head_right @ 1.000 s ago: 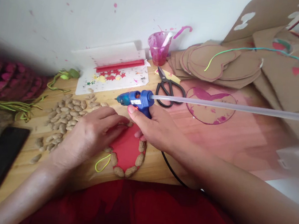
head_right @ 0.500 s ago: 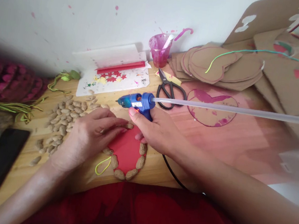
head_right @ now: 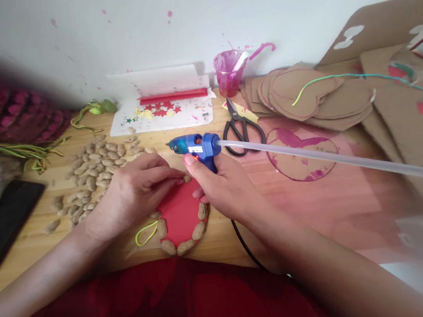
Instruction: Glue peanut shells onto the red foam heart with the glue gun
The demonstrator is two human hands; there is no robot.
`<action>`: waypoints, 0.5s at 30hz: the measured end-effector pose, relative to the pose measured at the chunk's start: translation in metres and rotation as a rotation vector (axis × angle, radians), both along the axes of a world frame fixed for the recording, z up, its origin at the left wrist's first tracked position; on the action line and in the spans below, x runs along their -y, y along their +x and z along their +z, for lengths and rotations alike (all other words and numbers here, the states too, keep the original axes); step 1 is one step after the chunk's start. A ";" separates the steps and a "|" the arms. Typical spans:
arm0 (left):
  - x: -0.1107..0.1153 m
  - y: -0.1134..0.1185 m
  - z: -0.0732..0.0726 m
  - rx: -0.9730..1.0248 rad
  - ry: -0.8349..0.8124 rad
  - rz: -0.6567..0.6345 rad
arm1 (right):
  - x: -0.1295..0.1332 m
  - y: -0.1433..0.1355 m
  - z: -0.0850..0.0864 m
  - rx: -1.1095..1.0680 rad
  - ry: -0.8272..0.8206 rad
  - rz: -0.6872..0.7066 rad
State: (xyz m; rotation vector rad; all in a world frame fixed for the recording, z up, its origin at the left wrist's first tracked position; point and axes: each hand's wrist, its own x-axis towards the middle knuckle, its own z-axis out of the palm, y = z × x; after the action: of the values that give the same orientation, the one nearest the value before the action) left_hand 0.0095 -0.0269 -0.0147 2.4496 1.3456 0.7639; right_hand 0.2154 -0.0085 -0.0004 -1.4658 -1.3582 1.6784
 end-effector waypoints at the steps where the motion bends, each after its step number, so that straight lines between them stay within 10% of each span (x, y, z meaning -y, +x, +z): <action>1: 0.000 0.000 0.000 0.001 0.000 0.001 | 0.000 0.000 0.000 0.007 0.000 0.001; 15: 0.002 0.005 -0.006 0.014 0.033 0.014 | 0.000 -0.002 0.002 0.028 0.021 0.003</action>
State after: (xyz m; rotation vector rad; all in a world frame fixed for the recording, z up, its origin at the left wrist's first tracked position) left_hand 0.0140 -0.0290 -0.0207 2.4575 1.3573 0.8118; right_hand 0.2139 -0.0084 0.0012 -1.4819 -1.3889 1.6466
